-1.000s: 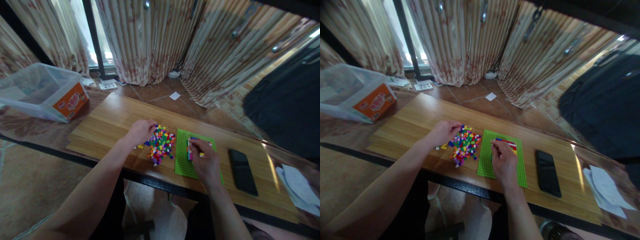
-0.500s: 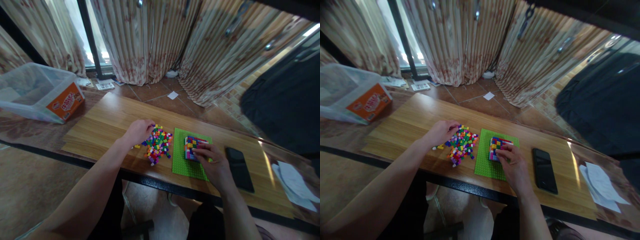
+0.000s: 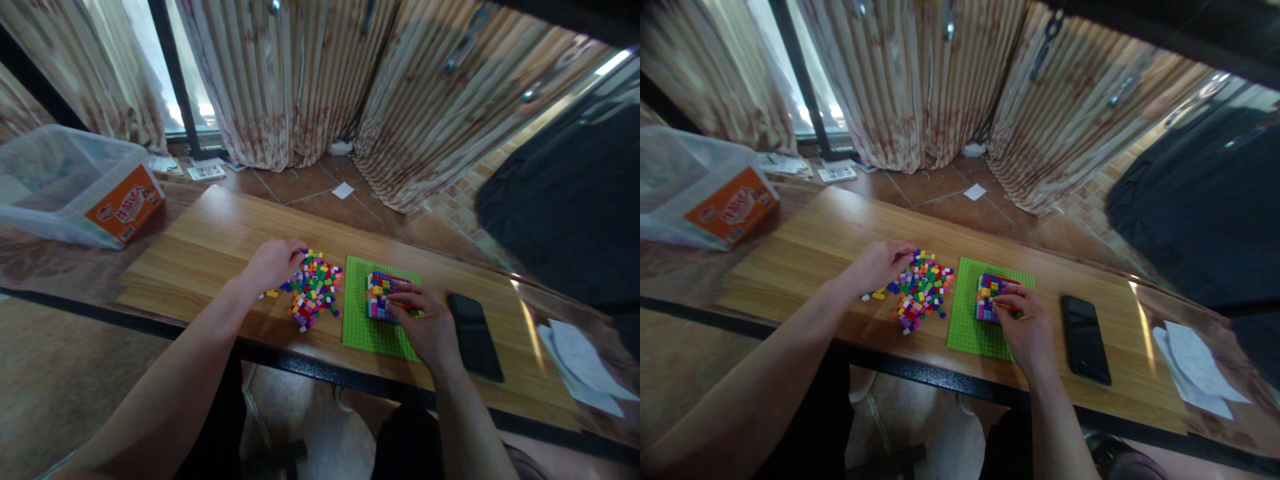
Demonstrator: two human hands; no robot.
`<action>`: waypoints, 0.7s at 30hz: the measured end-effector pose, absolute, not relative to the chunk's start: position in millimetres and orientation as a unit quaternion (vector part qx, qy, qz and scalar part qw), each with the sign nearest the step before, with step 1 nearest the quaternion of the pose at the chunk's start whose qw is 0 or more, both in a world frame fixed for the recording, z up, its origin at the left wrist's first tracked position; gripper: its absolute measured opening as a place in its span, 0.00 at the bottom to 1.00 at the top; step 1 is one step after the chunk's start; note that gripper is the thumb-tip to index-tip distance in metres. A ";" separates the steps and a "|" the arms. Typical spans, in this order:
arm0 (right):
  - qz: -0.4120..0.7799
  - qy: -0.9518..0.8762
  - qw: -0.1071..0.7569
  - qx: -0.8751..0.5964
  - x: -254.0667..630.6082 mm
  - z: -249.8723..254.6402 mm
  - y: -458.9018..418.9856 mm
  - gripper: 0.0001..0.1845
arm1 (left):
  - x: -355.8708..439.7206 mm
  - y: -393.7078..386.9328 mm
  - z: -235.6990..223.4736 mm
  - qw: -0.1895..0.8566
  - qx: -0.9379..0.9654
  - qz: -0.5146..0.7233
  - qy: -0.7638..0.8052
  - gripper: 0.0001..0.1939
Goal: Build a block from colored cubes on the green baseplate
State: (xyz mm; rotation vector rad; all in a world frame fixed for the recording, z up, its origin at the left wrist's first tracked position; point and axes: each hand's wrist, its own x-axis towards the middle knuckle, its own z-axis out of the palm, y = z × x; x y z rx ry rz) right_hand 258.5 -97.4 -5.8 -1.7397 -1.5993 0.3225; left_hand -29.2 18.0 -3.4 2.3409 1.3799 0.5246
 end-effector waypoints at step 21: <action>0.151 -0.626 0.344 -0.684 262.9 -5.9 -91.5 0.09 | -29.2 17.2 -3.1 0.180 0.833 0.190 0.488 0.14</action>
